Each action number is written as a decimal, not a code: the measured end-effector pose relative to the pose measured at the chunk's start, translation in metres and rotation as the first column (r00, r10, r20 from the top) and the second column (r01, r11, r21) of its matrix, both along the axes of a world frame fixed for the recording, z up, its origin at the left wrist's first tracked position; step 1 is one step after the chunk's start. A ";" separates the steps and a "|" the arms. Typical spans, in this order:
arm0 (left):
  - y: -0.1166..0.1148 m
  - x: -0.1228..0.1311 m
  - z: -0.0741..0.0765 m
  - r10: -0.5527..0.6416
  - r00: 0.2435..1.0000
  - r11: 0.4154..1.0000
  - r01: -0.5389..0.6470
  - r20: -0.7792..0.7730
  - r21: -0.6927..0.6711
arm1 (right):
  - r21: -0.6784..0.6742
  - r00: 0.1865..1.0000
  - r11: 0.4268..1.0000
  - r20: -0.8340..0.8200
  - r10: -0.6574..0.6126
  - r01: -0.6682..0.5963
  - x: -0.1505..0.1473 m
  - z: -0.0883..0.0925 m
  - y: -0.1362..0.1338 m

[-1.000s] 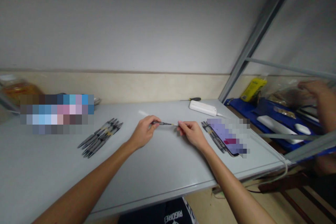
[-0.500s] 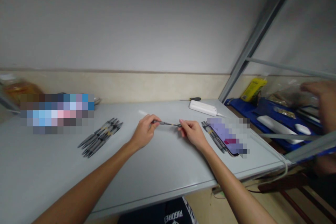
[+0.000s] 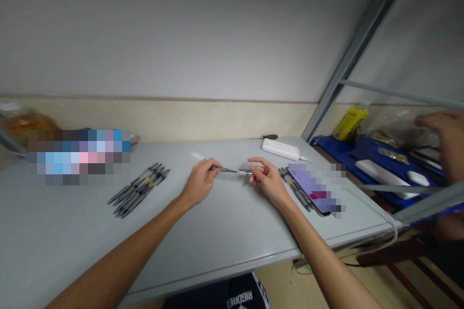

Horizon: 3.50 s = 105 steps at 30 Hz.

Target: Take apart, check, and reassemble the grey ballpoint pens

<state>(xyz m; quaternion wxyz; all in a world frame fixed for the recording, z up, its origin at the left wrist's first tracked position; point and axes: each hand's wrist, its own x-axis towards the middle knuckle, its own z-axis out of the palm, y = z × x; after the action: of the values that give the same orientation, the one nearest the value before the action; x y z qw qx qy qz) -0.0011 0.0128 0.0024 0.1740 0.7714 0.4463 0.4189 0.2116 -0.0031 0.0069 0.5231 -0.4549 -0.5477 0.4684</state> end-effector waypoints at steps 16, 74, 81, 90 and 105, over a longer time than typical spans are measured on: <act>0.001 -0.001 0.000 0.017 1.000 1.000 -0.016 0.023 -0.018 | -0.081 0.991 0.997 0.137 0.006 0.005 0.000 -0.002 0.000; 0.004 0.003 -0.005 -0.096 0.945 0.913 0.210 0.314 -0.350 | 0.062 0.947 0.998 0.321 -0.008 -0.013 -0.002 0.006 -0.008; 0.004 0.002 -0.008 -0.115 0.933 0.907 0.239 0.341 -0.348 | 0.038 0.940 0.998 0.339 0.038 -0.054 -0.001 0.005 -0.008; 0.002 0.005 -0.009 -0.091 0.918 0.937 0.210 0.387 -0.278 | 0.004 0.969 0.999 0.245 0.039 -0.041 -0.003 0.010 -0.010; -0.003 0.009 -0.008 -0.215 0.946 0.900 0.289 0.243 -0.327 | 0.097 0.987 0.992 0.129 -0.093 0.081 -0.003 0.006 -0.005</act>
<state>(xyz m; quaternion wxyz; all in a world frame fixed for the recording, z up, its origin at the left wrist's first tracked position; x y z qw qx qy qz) 0.0081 0.0098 -0.0059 0.4088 0.7318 0.3912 0.3799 0.2086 -0.0081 0.0133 0.5255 -0.4842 -0.5821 0.3880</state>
